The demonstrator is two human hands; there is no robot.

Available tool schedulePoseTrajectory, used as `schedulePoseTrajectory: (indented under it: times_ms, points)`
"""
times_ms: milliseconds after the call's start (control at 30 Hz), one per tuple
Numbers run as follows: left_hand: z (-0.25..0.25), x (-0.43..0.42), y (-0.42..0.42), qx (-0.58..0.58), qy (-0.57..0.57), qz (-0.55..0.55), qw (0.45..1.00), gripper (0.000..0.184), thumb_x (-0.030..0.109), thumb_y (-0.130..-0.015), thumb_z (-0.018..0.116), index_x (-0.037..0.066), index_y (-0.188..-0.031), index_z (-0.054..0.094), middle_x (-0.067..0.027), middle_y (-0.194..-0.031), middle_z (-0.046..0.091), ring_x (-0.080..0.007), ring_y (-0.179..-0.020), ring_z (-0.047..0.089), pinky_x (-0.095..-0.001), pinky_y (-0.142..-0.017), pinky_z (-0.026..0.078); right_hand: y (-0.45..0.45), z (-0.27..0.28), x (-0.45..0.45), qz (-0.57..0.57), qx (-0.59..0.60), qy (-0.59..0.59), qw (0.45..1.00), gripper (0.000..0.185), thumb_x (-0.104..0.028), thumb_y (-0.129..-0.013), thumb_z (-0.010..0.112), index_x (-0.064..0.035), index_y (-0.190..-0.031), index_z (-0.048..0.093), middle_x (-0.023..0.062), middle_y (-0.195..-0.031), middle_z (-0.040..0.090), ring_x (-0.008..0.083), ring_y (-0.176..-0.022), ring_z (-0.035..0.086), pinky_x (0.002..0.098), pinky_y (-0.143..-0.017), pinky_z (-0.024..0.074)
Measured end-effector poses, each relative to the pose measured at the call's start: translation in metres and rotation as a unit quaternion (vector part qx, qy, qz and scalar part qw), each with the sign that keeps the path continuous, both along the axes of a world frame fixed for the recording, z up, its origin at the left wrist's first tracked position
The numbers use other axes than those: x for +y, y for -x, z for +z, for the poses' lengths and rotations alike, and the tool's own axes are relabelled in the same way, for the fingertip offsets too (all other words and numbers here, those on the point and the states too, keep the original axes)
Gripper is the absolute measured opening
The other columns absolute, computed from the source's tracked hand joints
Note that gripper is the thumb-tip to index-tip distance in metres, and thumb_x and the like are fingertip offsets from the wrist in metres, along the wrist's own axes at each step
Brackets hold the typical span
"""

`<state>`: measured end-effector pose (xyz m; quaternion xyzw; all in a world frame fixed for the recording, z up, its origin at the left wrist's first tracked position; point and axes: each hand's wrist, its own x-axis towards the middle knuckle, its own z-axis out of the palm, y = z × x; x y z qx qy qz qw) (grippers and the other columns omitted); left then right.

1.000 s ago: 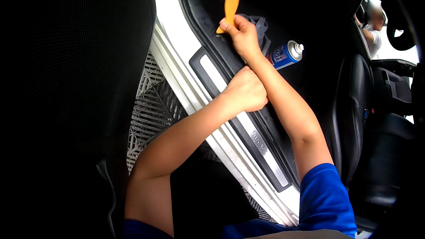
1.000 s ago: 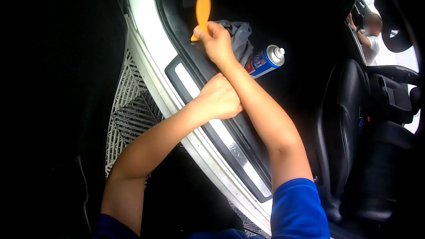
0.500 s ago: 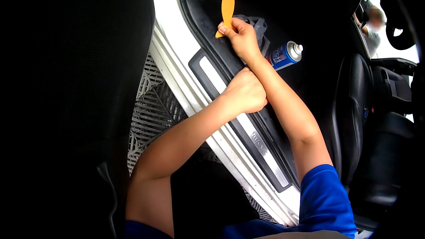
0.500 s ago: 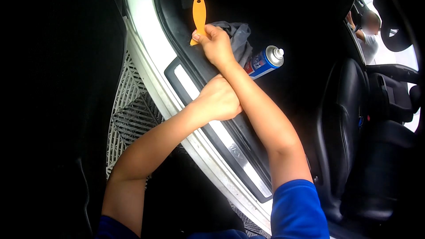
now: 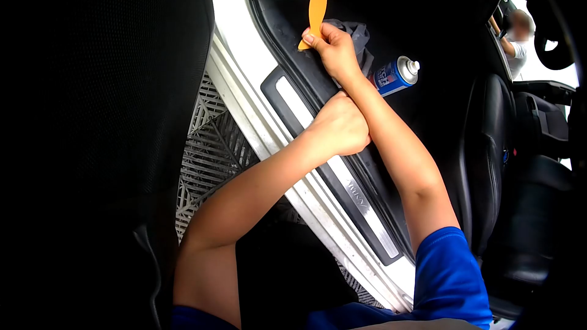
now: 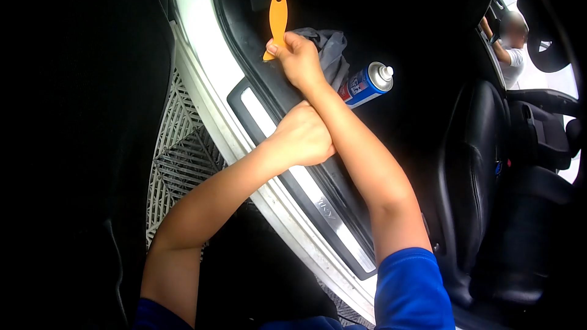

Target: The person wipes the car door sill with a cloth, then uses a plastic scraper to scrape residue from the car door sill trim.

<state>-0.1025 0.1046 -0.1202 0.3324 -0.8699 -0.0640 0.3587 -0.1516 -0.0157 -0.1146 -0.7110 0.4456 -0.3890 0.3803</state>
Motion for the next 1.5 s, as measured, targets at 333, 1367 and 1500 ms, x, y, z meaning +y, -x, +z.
schedulePoseTrajectory:
  times_ms: [333,1367,1500]
  points:
    - [0.001,-0.002,-0.001,0.011,0.01,-0.008,1.0,0.014,0.019,-0.074,0.067,0.008,-0.065,0.069,-0.0097,-0.066,0.068,-0.0267,-0.07,0.067,-0.0401,-0.076,0.05,0.0,0.001,0.002,0.004,0.007,-0.011,1.0,0.017,-0.013,-0.092,0.068,0.0014,-0.101,0.068,0.0019,-0.085,0.068,0.0076,-0.078,0.06,0.0221,-0.075,0.0468]
    - [0.0,-0.002,0.0,-0.004,0.021,-0.014,1.0,0.013,0.018,-0.073,0.067,0.007,-0.066,0.069,-0.01,-0.066,0.068,-0.0268,-0.07,0.068,-0.0404,-0.077,0.05,0.003,0.003,0.001,-0.048,-0.032,-0.011,0.998,0.02,-0.014,-0.09,0.071,0.0023,-0.101,0.069,0.0021,-0.086,0.068,0.0075,-0.079,0.06,0.0217,-0.076,0.0468]
    - [0.0,-0.002,0.002,-0.005,0.019,-0.006,1.0,0.013,0.018,-0.073,0.068,0.008,-0.066,0.069,-0.0097,-0.065,0.068,-0.0263,-0.069,0.068,-0.0399,-0.077,0.05,0.004,0.0,0.002,-0.03,0.001,-0.006,1.0,0.02,-0.014,-0.089,0.072,0.0024,-0.1,0.07,0.0025,-0.086,0.069,0.0079,-0.079,0.061,0.0219,-0.077,0.0469]
